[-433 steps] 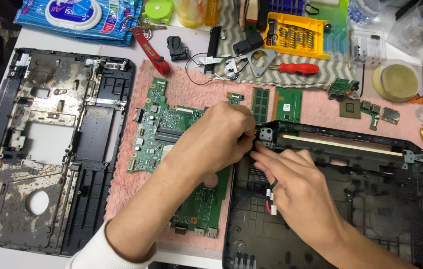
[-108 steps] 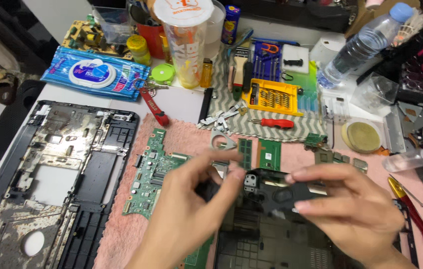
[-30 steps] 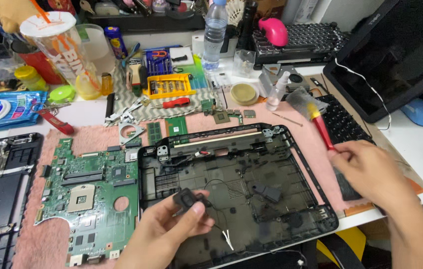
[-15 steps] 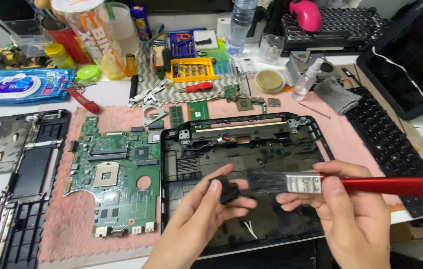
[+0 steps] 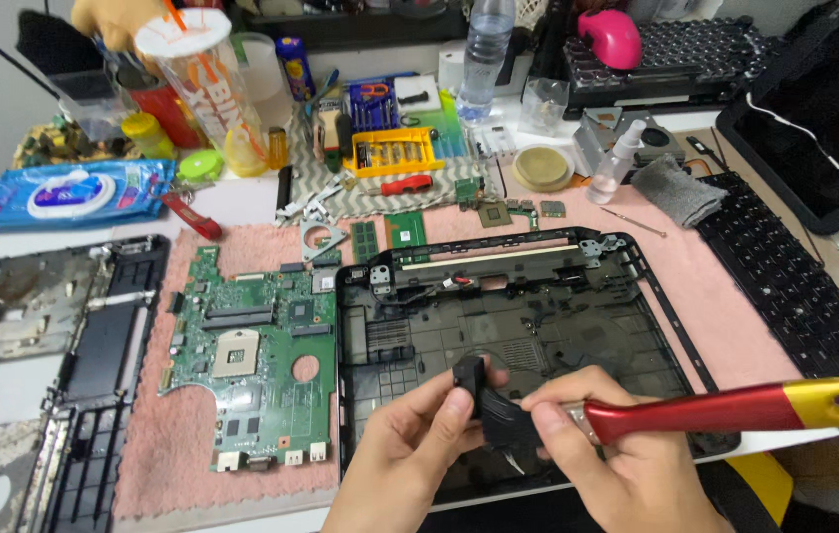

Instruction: The person cleans a small black plastic component using a red-handled brush, then places it into the laptop chassis. They proceed to connect a white ribbon cable to the motherboard and tuck it into the chassis.

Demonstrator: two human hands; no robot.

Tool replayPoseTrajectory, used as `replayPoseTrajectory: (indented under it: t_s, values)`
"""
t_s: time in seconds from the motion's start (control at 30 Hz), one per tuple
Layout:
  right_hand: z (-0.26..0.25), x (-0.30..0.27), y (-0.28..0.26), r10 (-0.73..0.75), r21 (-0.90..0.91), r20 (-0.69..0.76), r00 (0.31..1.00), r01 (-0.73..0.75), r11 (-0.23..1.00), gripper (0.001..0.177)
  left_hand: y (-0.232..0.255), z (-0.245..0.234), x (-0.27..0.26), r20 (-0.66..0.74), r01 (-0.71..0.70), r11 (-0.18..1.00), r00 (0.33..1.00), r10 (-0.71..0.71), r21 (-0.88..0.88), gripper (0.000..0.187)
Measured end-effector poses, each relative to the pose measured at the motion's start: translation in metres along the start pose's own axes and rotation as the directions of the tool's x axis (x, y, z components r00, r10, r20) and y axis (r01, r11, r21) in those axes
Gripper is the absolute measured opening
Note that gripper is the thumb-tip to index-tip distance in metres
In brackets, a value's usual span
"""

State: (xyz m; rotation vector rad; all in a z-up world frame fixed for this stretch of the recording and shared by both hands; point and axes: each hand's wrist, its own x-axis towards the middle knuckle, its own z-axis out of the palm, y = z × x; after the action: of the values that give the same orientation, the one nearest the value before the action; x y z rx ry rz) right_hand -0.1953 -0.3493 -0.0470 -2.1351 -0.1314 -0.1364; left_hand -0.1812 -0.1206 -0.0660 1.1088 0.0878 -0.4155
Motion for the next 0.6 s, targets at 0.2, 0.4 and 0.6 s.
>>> replayPoseTrajectory:
  t_s: [0.2,0.4,0.6]
  values:
    - [0.01,0.006,-0.021,-0.103,0.128,-0.123,0.987,0.119,0.985,0.028,-0.058,-0.017,0.015,0.034,-0.074,0.926,0.995,0.093,-0.37,0.052]
    - [0.002,0.007,-0.013,-0.012,0.211,-0.074,0.997,0.028,0.977,0.025,-0.041,-0.01,0.011,-0.074,0.028,0.959,0.996,-0.051,-0.28,0.057]
    - [-0.002,0.012,-0.009,-0.021,0.227,0.012,1.0,0.018,0.974,0.025,-0.035,-0.009,0.014,-0.202,0.035,0.949,0.974,-0.103,-0.314,0.051]
